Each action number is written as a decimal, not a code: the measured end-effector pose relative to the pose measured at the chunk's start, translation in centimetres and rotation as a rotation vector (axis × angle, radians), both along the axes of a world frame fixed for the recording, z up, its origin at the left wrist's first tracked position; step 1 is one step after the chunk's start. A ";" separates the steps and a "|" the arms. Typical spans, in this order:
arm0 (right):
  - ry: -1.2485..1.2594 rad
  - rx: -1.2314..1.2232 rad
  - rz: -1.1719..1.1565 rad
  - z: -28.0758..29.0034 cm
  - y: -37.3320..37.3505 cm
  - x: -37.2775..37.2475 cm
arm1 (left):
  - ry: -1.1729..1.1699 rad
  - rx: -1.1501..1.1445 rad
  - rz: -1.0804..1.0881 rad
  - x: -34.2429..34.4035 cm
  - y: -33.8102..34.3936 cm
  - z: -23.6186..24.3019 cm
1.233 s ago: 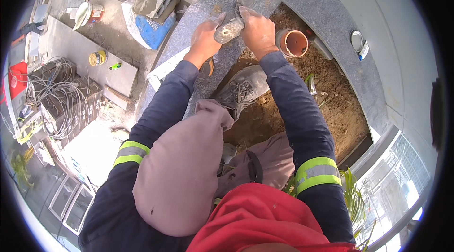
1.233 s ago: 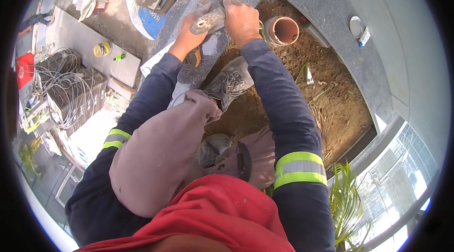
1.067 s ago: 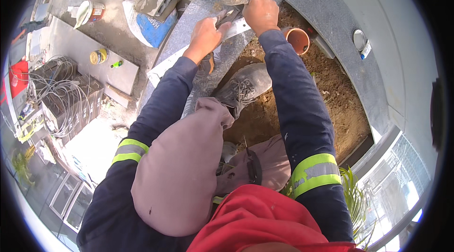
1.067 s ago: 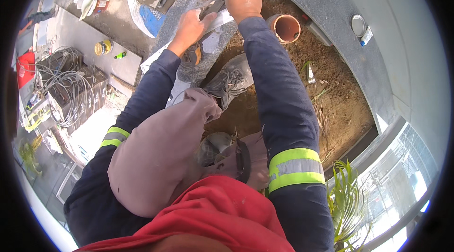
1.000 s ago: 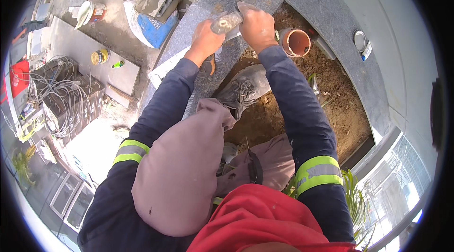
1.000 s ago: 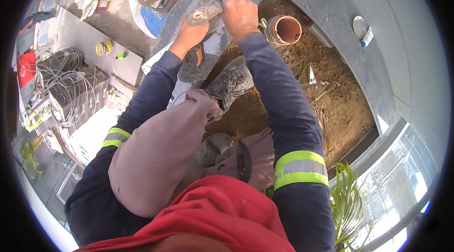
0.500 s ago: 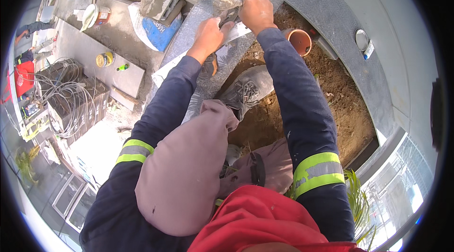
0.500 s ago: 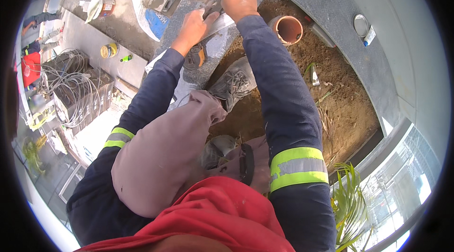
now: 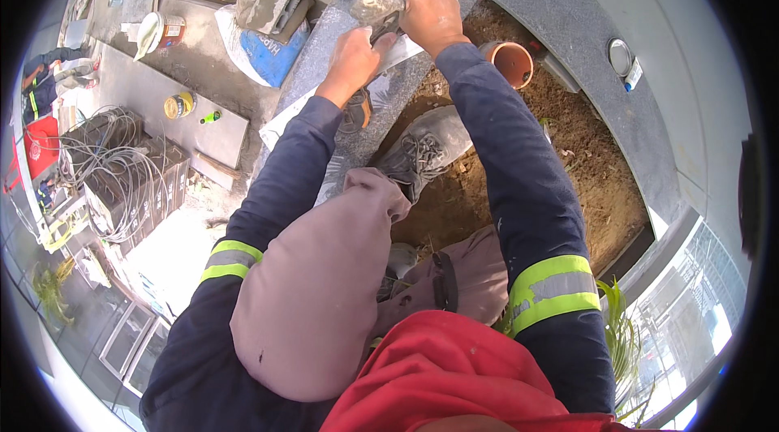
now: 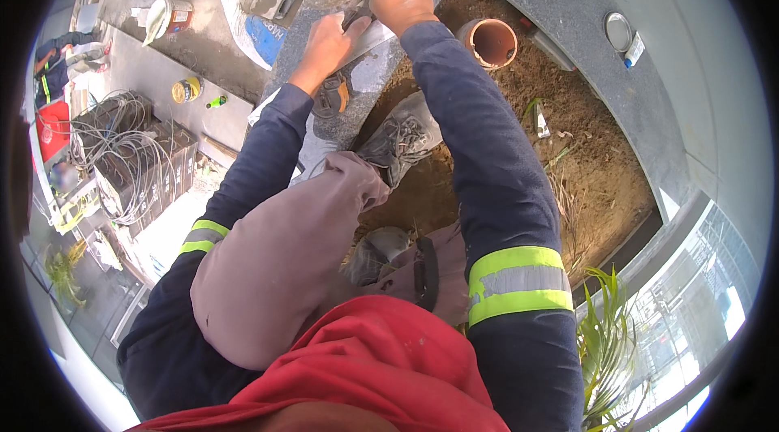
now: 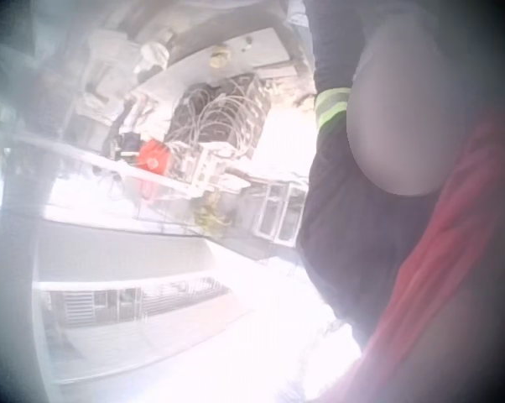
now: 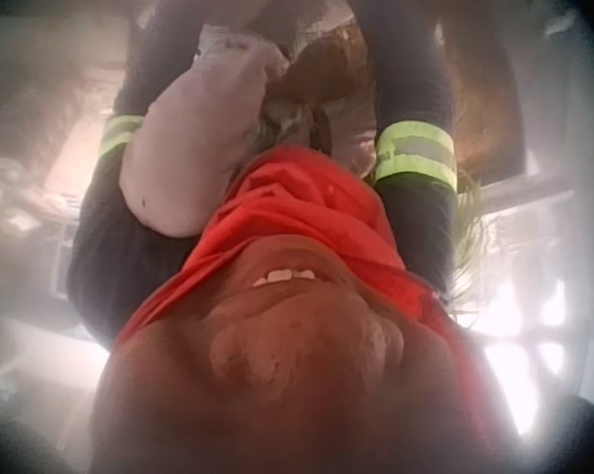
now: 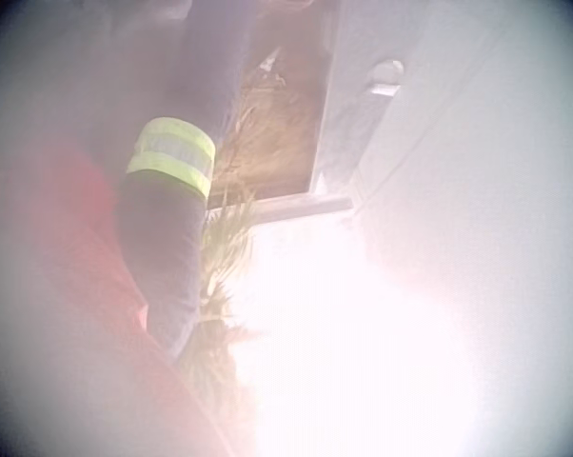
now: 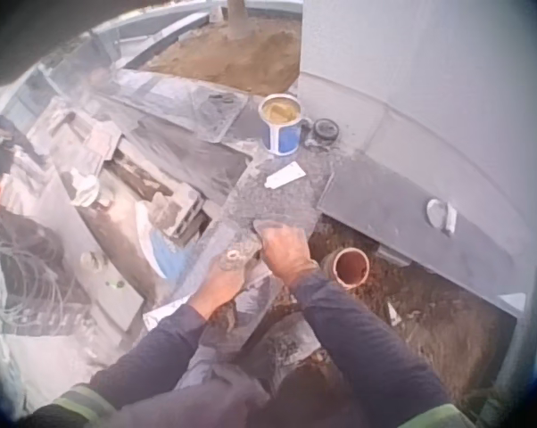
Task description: The person measures and marks a stone slab using a square ruler and pencil, then uses a hammer and chisel to chip away at the stone. The person also uses a tape measure and a trowel to apply a substance to the stone.
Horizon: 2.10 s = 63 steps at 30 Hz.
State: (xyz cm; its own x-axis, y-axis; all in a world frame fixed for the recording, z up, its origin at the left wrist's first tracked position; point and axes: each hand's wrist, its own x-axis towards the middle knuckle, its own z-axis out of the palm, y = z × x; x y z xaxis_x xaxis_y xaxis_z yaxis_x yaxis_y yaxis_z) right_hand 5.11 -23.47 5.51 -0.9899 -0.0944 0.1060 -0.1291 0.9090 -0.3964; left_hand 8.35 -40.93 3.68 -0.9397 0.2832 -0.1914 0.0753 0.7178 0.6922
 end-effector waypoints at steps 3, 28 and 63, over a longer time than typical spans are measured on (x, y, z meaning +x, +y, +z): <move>0.121 -0.096 0.009 -1.8 0.4 2.3 | 0.082 -0.086 -0.039 -0.4 0.7 0.4; 0.126 -0.080 0.094 -0.9 -0.5 1.0 | -0.012 0.235 0.022 -1.6 -0.4 -1.7; 0.108 -0.054 0.009 -1.7 2.0 -1.0 | -0.130 -0.188 -0.104 -2.3 1.8 1.6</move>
